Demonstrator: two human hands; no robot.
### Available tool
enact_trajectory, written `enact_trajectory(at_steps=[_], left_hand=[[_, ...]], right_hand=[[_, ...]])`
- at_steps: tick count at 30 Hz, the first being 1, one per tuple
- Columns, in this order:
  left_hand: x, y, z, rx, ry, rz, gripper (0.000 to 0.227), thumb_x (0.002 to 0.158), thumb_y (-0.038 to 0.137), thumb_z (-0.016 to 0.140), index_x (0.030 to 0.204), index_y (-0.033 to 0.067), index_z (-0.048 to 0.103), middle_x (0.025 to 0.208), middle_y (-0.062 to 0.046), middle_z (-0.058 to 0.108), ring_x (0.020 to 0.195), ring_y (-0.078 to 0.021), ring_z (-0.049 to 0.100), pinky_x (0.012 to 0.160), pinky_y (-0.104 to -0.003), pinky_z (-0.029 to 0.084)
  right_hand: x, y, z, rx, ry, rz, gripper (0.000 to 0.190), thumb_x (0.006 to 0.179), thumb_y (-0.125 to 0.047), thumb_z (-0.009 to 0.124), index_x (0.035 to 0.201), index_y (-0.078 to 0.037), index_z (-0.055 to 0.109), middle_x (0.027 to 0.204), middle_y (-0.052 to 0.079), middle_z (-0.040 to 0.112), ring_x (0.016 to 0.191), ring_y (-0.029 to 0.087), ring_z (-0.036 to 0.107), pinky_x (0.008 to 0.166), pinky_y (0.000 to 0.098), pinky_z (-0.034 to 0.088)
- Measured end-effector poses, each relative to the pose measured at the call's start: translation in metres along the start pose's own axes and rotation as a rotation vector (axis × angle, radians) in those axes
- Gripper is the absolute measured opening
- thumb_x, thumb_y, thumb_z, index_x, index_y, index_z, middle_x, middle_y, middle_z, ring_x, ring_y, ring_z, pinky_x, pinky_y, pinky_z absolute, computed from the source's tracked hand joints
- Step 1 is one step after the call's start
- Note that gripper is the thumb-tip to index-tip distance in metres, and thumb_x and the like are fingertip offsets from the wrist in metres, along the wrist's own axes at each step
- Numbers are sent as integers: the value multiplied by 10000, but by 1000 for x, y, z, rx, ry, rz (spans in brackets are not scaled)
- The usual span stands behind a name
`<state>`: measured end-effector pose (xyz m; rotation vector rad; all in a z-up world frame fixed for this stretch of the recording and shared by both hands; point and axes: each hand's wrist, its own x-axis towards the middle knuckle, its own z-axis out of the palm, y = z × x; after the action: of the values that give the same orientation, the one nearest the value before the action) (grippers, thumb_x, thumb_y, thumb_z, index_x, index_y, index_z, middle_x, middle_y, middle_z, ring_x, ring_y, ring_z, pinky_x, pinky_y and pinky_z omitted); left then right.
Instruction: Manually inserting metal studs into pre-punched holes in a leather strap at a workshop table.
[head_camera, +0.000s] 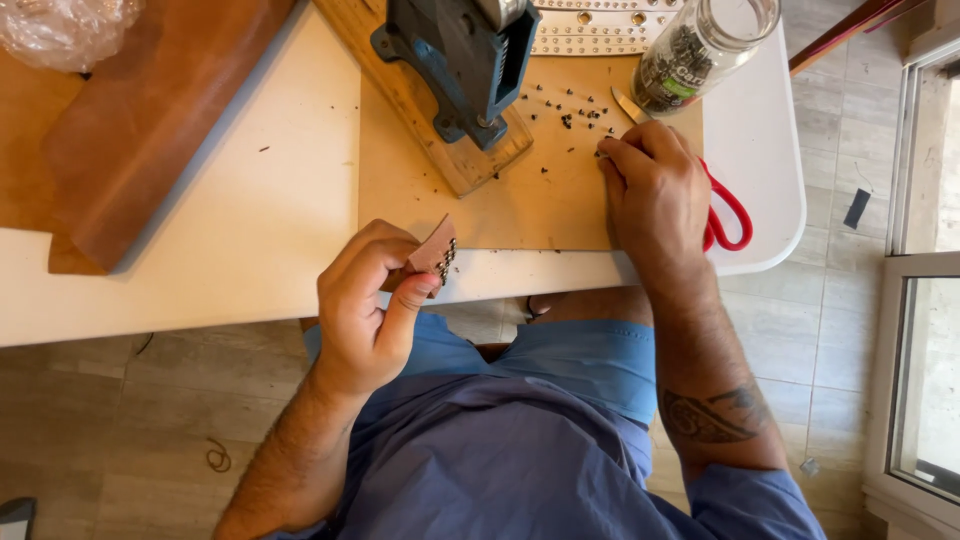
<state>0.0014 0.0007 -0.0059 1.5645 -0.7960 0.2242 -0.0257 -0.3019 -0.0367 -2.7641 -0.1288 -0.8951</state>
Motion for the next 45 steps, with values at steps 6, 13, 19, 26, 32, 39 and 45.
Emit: enact_trajectory(at_steps=[6,13,19,26,32,39,45], left_hand=[[1,8,2,-78,4,-107,214,1031,141,623,866,9,588,857,-121,576,620,-144,441,513,-282,472],[-9,-9,3,-166,114,-185,154,979,69,700,885,-22,619,759,-87,551,612,-98,430,522,-245,454],[-8,-2,-1,-140,133,-216,97,967,6,714,967,-70,654,810,-127,605,699,-134,552,651,-271,542],[-2,8,-3,-109,126,-219,120,965,-21,705,1046,-98,661,859,-153,612,787,-164,593,703,-309,573],[-4,7,-7,-109,101,-231,188,956,-27,710,1126,-95,670,869,-150,624,758,-142,575,688,-302,576],[-9,8,-4,-122,82,-244,272,919,-4,748,1168,-77,668,890,-140,699,743,-135,599,671,-280,555],[-2,25,6,-235,-16,-258,310,881,1,753,1174,-44,662,876,-127,722,715,-124,575,664,-269,526]], right_hand=[[5,19,3,-126,-81,-121,54,946,-87,841,920,-112,802,883,64,650,783,289,665,688,380,542],[4,20,3,-254,-157,-153,84,958,-167,836,900,-173,775,857,-7,638,781,213,666,713,319,526],[3,21,1,-239,-186,-163,56,957,-175,841,947,-177,786,876,-1,659,798,207,688,744,315,545],[8,20,-3,-286,-219,-192,66,981,-220,835,943,-229,782,860,-45,667,777,158,694,753,280,549],[13,19,-4,-388,-222,-245,149,1002,-186,802,868,-229,754,810,-61,661,725,140,687,719,254,544],[7,-4,-1,14,-96,-144,130,1007,-92,767,889,-126,724,834,38,654,737,237,672,709,335,547],[-11,-86,8,1051,0,174,113,961,-88,741,881,-23,695,813,122,681,676,217,603,640,315,511]])
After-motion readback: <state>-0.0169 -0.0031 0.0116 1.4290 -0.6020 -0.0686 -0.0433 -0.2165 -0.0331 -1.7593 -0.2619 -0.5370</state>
